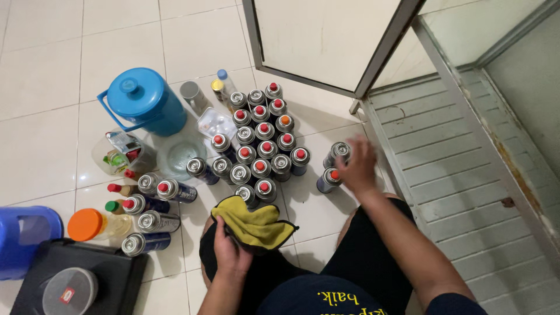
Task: The person sits on the floor and wipes several aerosol cans with a yellow cloth. They pick up each can, wipe it thoroughly, and place it back on the floor among the others.
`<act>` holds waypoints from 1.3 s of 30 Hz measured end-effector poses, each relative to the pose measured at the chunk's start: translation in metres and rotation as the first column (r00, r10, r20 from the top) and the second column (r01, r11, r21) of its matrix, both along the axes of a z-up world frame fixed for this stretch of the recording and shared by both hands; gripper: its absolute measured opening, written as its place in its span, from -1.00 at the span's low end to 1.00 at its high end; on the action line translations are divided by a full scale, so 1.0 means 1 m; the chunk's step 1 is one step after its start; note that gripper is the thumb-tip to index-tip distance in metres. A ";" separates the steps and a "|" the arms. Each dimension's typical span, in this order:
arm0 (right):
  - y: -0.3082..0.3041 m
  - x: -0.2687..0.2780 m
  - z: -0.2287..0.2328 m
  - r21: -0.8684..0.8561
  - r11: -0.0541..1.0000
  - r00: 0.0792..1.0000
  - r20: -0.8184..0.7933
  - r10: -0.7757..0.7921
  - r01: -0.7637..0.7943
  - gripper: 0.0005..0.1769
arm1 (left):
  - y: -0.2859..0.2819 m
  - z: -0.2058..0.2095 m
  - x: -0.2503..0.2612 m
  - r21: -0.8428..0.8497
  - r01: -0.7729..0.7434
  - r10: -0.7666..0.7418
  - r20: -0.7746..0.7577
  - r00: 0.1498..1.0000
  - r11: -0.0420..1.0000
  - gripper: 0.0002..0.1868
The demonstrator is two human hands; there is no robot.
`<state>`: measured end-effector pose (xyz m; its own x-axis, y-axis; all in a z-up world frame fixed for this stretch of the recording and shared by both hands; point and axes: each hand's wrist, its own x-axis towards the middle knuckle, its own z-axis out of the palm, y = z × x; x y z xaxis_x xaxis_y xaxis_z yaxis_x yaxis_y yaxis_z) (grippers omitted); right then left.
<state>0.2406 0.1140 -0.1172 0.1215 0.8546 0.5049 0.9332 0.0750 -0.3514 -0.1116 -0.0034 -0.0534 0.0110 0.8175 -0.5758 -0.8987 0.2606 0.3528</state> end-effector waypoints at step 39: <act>-0.068 -0.122 0.094 -0.184 0.829 0.789 -0.468 0.398 -0.528 -0.42 | 0.003 -0.017 -0.017 0.178 0.347 -0.089 -0.770 0.632 0.921 -0.50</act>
